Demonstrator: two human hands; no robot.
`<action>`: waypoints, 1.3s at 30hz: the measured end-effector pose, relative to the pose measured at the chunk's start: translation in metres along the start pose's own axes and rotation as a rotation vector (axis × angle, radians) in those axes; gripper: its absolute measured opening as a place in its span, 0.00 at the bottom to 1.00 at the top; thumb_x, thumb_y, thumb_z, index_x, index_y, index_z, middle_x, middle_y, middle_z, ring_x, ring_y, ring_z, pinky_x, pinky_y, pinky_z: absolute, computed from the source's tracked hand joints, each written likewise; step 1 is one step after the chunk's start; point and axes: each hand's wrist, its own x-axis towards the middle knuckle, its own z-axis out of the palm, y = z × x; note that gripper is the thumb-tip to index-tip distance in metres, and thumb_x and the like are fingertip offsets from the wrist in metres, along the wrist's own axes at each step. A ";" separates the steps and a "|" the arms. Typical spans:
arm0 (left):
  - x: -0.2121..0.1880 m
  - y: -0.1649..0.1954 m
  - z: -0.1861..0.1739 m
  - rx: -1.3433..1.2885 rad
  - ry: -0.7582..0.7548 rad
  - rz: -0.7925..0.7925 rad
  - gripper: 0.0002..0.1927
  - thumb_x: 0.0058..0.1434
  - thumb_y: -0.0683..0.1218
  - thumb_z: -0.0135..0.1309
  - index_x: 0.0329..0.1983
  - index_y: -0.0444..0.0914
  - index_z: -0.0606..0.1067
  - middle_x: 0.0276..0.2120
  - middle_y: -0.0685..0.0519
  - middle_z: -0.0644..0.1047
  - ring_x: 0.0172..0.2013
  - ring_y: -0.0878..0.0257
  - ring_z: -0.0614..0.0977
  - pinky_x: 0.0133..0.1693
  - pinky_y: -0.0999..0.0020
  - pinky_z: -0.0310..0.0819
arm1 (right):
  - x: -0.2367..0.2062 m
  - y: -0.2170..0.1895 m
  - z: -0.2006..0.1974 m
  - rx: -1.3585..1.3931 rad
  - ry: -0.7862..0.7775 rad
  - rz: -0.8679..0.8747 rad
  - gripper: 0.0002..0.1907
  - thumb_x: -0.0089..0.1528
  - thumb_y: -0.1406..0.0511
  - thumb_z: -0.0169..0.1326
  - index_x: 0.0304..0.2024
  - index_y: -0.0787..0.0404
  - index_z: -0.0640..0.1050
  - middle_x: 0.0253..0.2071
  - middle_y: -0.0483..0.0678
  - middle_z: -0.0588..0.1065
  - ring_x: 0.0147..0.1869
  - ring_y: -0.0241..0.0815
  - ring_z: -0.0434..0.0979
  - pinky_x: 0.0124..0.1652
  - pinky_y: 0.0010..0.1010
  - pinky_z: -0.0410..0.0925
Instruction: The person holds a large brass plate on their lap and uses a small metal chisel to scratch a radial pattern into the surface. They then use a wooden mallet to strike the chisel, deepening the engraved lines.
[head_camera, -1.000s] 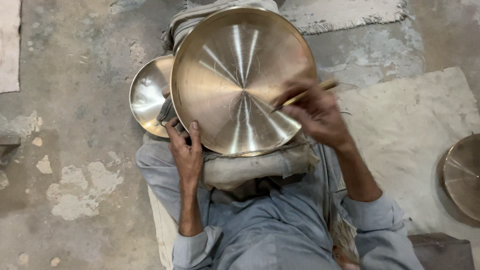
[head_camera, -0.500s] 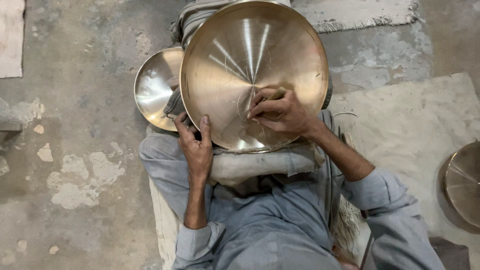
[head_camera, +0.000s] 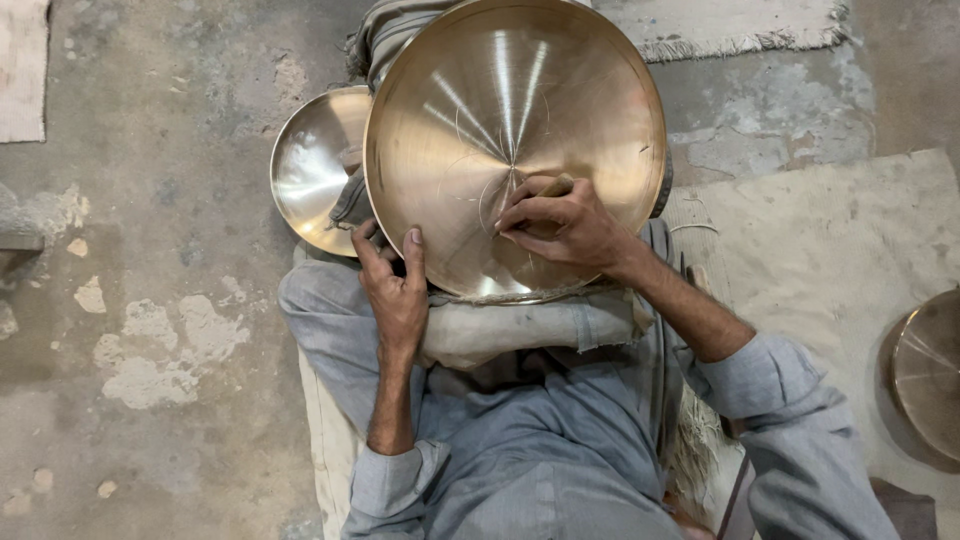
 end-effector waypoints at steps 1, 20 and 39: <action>0.000 0.000 0.000 0.007 -0.005 -0.016 0.25 0.74 0.48 0.51 0.66 0.31 0.59 0.37 0.39 0.85 0.42 0.55 0.88 0.45 0.63 0.79 | 0.001 0.000 0.001 0.006 0.001 0.005 0.09 0.58 0.68 0.68 0.41 0.56 0.84 0.41 0.43 0.81 0.47 0.38 0.82 0.46 0.31 0.79; -0.001 -0.001 0.000 -0.005 -0.007 -0.024 0.24 0.74 0.48 0.51 0.65 0.31 0.59 0.39 0.38 0.84 0.44 0.53 0.88 0.45 0.61 0.82 | 0.008 0.004 -0.010 -0.036 -0.151 -0.034 0.06 0.59 0.68 0.67 0.39 0.55 0.84 0.40 0.40 0.80 0.43 0.34 0.83 0.45 0.27 0.79; 0.001 -0.008 0.004 -0.013 0.001 -0.004 0.23 0.74 0.47 0.51 0.64 0.30 0.60 0.40 0.39 0.85 0.43 0.55 0.88 0.45 0.63 0.81 | 0.019 0.009 -0.023 0.008 -0.347 -0.045 0.07 0.56 0.67 0.67 0.37 0.55 0.83 0.42 0.40 0.80 0.47 0.35 0.83 0.47 0.28 0.80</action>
